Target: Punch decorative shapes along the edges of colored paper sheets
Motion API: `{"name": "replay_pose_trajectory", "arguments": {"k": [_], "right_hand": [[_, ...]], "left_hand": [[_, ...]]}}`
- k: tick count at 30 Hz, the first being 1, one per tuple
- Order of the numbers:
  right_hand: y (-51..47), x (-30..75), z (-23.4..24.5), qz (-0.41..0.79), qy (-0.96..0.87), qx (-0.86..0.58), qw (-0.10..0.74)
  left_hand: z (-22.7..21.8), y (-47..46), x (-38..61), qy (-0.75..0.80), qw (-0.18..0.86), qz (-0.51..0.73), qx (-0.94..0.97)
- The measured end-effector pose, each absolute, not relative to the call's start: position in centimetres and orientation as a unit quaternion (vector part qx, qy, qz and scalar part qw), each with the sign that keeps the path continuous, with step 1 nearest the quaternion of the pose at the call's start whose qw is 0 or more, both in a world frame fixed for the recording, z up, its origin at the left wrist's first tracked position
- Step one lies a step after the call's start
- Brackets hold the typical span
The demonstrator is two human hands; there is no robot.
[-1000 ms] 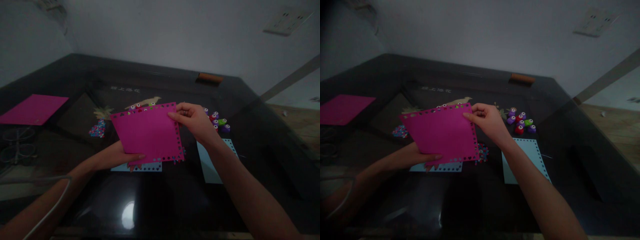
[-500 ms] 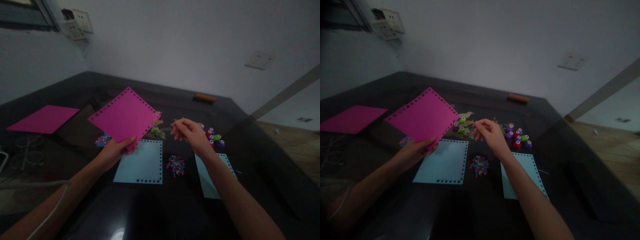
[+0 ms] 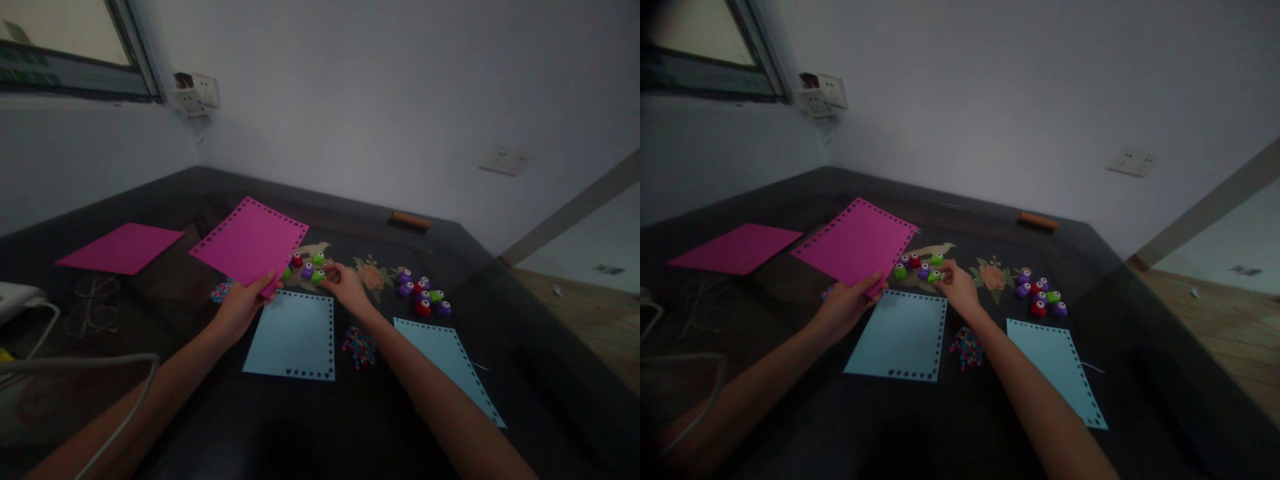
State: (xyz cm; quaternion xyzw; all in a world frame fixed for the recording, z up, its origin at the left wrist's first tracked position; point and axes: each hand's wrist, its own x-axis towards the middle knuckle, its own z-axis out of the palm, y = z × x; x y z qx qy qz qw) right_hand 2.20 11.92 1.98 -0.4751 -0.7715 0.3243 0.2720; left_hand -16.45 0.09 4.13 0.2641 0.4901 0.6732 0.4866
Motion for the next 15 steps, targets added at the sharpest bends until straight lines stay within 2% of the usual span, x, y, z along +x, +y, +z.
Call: {"name": "replay_pose_trajectory", "arguments": {"k": [15], "right_hand": [[11.9,0.5,0.6,0.201,-0.809,-0.491,0.253]], "left_hand": [[3.1,0.2,-16.7,0.492,0.462,0.652,0.345]]}}
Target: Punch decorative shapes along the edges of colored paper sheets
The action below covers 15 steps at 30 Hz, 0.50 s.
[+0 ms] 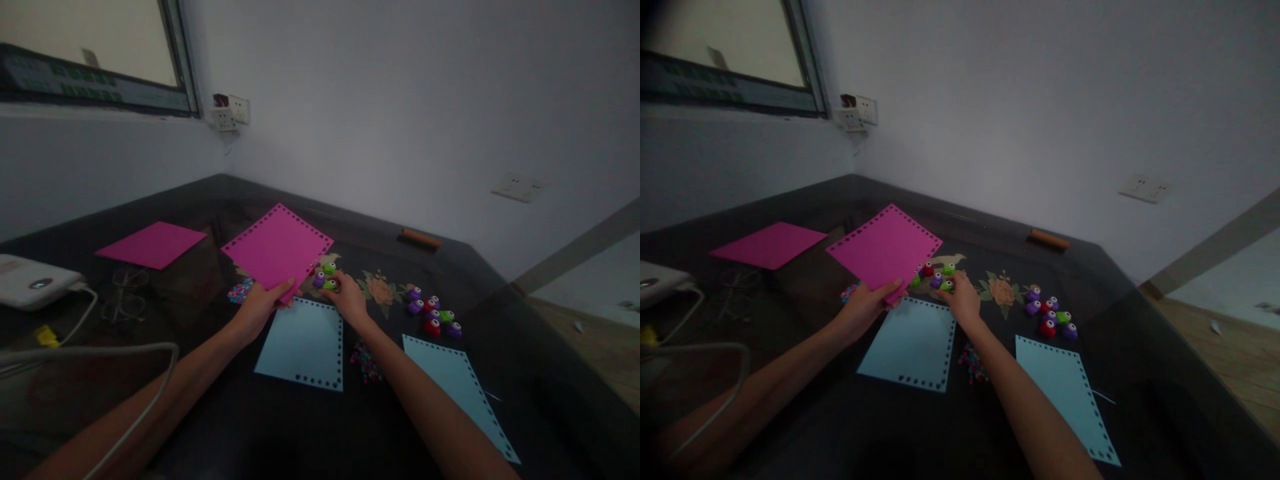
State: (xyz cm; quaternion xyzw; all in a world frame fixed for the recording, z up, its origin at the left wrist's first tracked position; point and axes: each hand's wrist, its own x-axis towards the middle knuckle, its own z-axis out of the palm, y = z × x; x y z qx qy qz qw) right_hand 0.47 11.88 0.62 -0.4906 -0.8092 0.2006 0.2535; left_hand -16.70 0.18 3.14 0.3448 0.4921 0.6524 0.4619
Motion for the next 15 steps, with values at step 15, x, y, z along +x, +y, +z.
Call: {"name": "replay_pose_trajectory", "arguments": {"k": [15], "right_hand": [[12.84,1.27,0.04,0.26,-0.786,-0.467,0.31]], "left_hand": [[2.23,0.69,-16.81,0.504,0.445,0.626,0.395]]}}
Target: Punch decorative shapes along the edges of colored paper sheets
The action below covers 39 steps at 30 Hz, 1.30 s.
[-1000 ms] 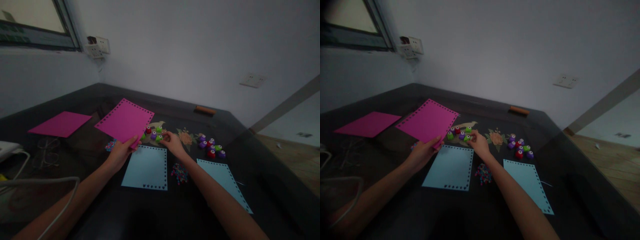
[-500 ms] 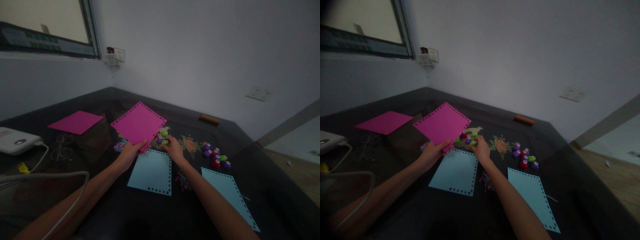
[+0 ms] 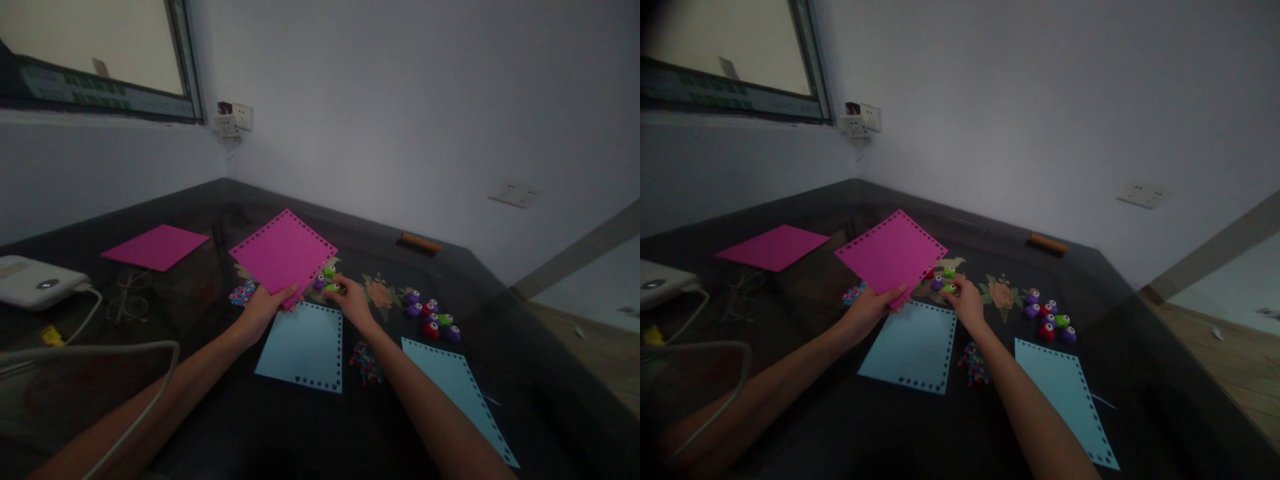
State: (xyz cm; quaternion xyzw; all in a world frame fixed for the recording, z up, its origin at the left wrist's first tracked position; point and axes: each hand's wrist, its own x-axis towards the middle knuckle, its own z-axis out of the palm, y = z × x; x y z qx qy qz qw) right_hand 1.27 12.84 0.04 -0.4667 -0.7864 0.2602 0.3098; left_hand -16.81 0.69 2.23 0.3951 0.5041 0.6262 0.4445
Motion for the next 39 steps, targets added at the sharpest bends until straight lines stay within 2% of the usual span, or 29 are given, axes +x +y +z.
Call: {"name": "replay_pose_trajectory", "arguments": {"k": [11,16,27,35,39], "right_hand": [[9.8,4.0,3.1,0.387,-0.718,-0.426,0.391],[8.0,6.2,3.8,0.513,-0.64,-0.4,0.409],[2.2,11.8,4.3,0.672,-0.43,-0.419,0.434],[0.7,13.3,3.6,0.695,-0.359,-0.416,0.464],[0.5,13.2,3.3,0.7,-0.335,-0.426,0.466]], "left_hand": [[1.7,0.6,-16.8,0.513,0.446,0.613,0.402],[1.9,0.4,-16.4,0.517,0.449,0.6,0.414],[2.5,-0.2,-15.5,0.551,0.409,0.552,0.473],[3.0,-0.8,-14.2,0.572,0.365,0.548,0.489],[3.8,-1.1,-12.7,0.577,0.382,0.522,0.499]]}}
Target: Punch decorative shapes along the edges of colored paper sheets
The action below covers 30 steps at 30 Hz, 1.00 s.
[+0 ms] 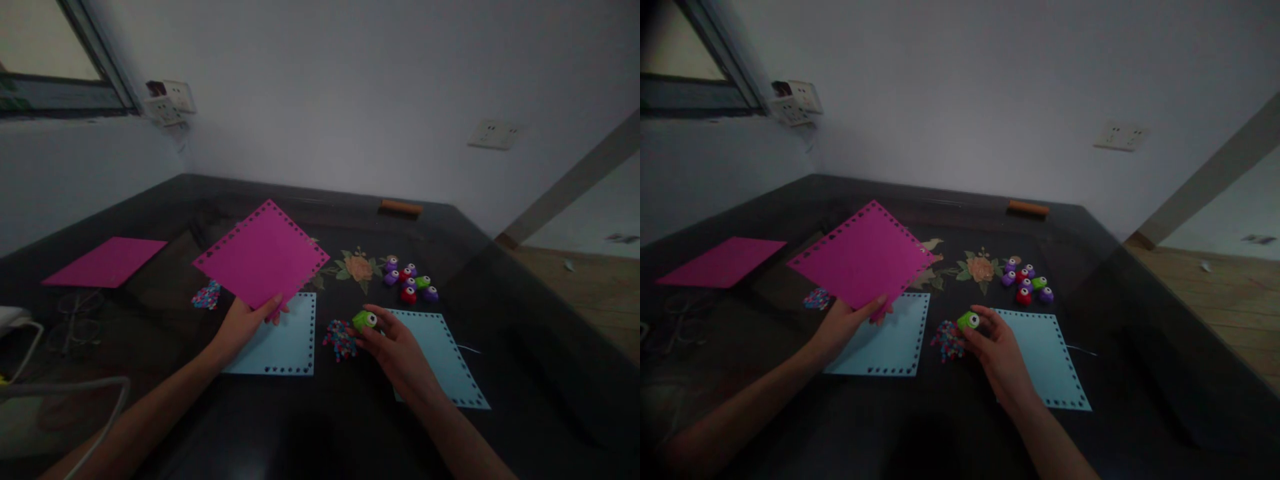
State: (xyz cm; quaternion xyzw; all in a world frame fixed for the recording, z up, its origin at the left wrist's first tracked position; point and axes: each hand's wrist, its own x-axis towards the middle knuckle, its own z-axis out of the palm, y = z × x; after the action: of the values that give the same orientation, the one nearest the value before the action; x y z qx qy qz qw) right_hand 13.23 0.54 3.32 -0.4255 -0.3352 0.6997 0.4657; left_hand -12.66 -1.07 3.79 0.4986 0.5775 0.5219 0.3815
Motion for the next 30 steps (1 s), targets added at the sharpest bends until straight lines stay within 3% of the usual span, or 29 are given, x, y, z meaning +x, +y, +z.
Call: {"name": "replay_pose_trajectory", "arguments": {"k": [10,18,30], "right_hand": [[-0.2,12.7,3.7,0.722,-0.317,-0.409,0.458],[-0.6,12.6,3.5,0.722,-0.331,-0.413,0.445],[-0.8,12.5,3.6,0.721,-0.362,-0.416,0.419]], "left_hand": [[3.8,-1.4,-4.5,0.524,0.526,0.509,0.435],[4.3,-2.2,-5.8,0.568,0.473,0.47,0.483],[4.3,-2.1,-5.4,0.574,0.497,0.405,0.51]]}}
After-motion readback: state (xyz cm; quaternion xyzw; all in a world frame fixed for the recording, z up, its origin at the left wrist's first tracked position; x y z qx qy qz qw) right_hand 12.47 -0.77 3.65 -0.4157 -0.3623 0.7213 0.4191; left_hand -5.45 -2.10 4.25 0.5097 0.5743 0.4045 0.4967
